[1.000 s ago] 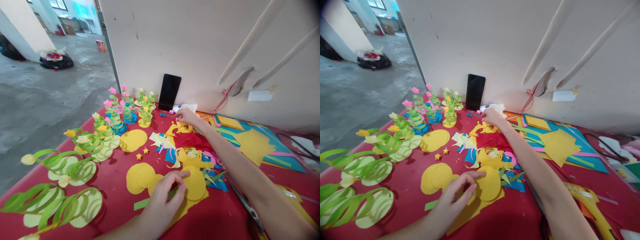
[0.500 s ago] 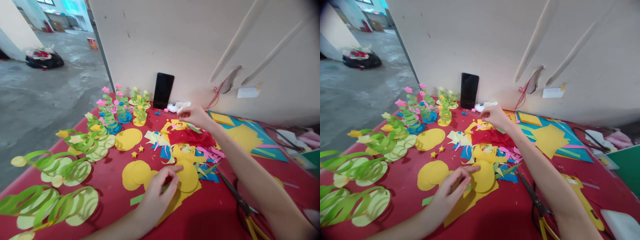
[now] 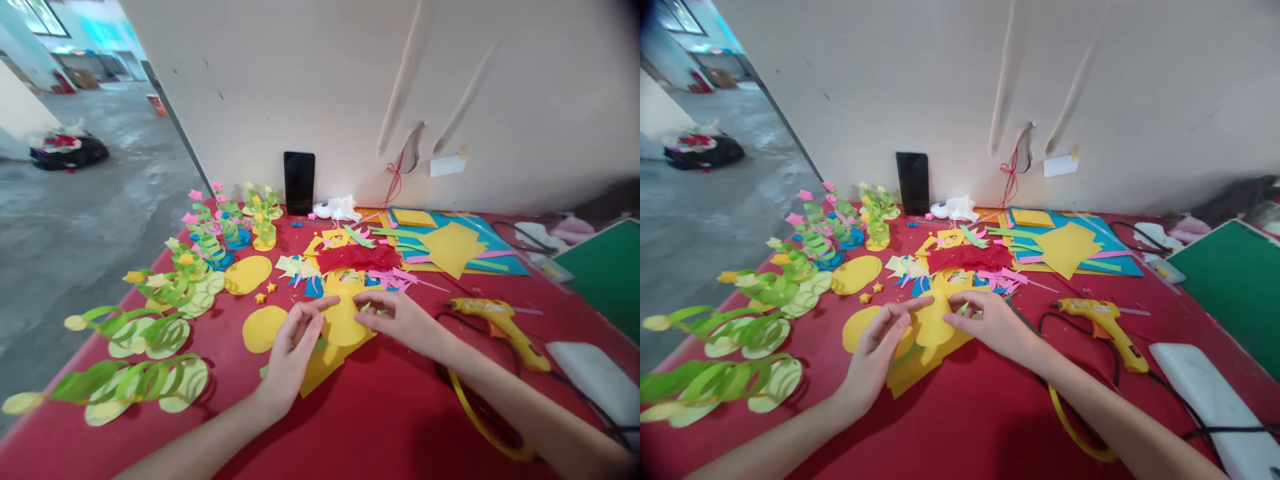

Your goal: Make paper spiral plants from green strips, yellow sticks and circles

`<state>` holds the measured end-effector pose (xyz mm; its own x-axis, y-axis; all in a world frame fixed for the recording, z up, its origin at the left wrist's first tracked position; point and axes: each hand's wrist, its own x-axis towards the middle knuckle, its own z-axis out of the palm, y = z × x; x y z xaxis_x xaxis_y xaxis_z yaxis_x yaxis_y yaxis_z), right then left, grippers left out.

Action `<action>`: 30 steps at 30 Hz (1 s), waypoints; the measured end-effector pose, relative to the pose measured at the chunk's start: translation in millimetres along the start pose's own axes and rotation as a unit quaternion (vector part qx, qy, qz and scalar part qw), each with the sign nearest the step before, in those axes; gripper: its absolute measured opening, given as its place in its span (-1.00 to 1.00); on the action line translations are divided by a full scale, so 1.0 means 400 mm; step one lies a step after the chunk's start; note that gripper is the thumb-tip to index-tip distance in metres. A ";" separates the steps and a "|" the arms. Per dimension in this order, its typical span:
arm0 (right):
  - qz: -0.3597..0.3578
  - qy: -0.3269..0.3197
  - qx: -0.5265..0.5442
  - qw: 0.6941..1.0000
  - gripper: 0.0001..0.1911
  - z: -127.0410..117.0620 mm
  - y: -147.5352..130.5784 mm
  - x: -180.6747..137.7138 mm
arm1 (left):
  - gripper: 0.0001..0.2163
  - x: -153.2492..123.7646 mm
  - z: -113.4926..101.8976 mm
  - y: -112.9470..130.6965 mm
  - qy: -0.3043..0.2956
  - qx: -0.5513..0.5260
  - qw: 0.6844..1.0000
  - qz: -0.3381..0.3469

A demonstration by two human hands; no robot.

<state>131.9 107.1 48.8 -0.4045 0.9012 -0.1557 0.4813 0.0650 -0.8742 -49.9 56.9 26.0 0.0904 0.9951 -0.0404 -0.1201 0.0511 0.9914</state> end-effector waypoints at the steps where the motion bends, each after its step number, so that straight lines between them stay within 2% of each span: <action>1: 0.013 0.005 0.036 0.999 -0.67 0.008 -0.006 -0.011 | -0.86 -0.007 0.004 0.010 -0.002 -0.001 1.000 0.008; 5: 0.043 0.020 0.161 0.986 -0.65 0.011 -0.037 -0.045 | -0.93 -0.029 0.018 0.051 -0.030 0.028 0.998 0.049; 7: 0.046 0.027 0.198 0.979 -0.68 0.002 -0.052 -0.061 | -0.95 -0.033 0.024 0.076 -0.028 0.107 0.989 0.096; 8: 0.045 0.034 0.212 0.976 -0.70 -0.003 -0.060 -0.070 | -0.89 -0.032 0.026 0.091 -0.015 0.165 0.976 0.140; 9: 0.042 0.045 0.222 0.973 -0.72 -0.008 -0.066 -0.078 | -0.84 -0.031 0.029 0.106 0.001 0.242 0.951 0.192; 10: 0.037 0.056 0.227 0.972 -0.75 -0.011 -0.072 -0.087 | -0.81 -0.029 0.033 0.122 0.017 0.324 0.913 0.249; 12: 0.024 0.071 0.231 0.970 -0.78 -0.015 -0.082 -0.106 | -0.79 -0.025 0.042 0.152 0.042 0.442 0.818 0.365; 13: 0.017 0.072 0.231 0.970 -0.79 -0.016 -0.087 -0.116 | -0.79 -0.024 0.048 0.166 0.050 0.479 0.780 0.399; 14: 0.010 0.070 0.231 0.970 -0.80 -0.017 -0.090 -0.125 | -0.79 -0.024 0.054 0.177 0.053 0.505 0.753 0.418; 16: -0.001 0.061 0.231 0.971 -0.80 -0.017 -0.097 -0.142 | -0.81 -0.025 0.063 0.194 0.050 0.532 0.724 0.436; 22: -0.058 0.084 0.152 0.983 -0.75 -0.018 -0.130 -0.170 | -0.81 -0.036 0.053 0.210 0.044 0.548 0.701 0.454; 27: -0.142 0.109 0.054 0.982 -0.86 -0.018 -0.146 -0.175 | -0.88 -0.041 0.051 0.224 0.018 0.554 0.696 0.457; 30: -0.145 0.100 0.031 0.984 -0.84 -0.015 -0.145 -0.177 | -0.92 -0.043 0.055 0.229 0.007 0.562 0.690 0.455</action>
<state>137.1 42.2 113.3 -0.3535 0.9154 0.1929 0.3169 0.3111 -0.8960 -40.5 42.4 120.1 0.4727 0.5724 0.6700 0.7236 -0.6861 0.0756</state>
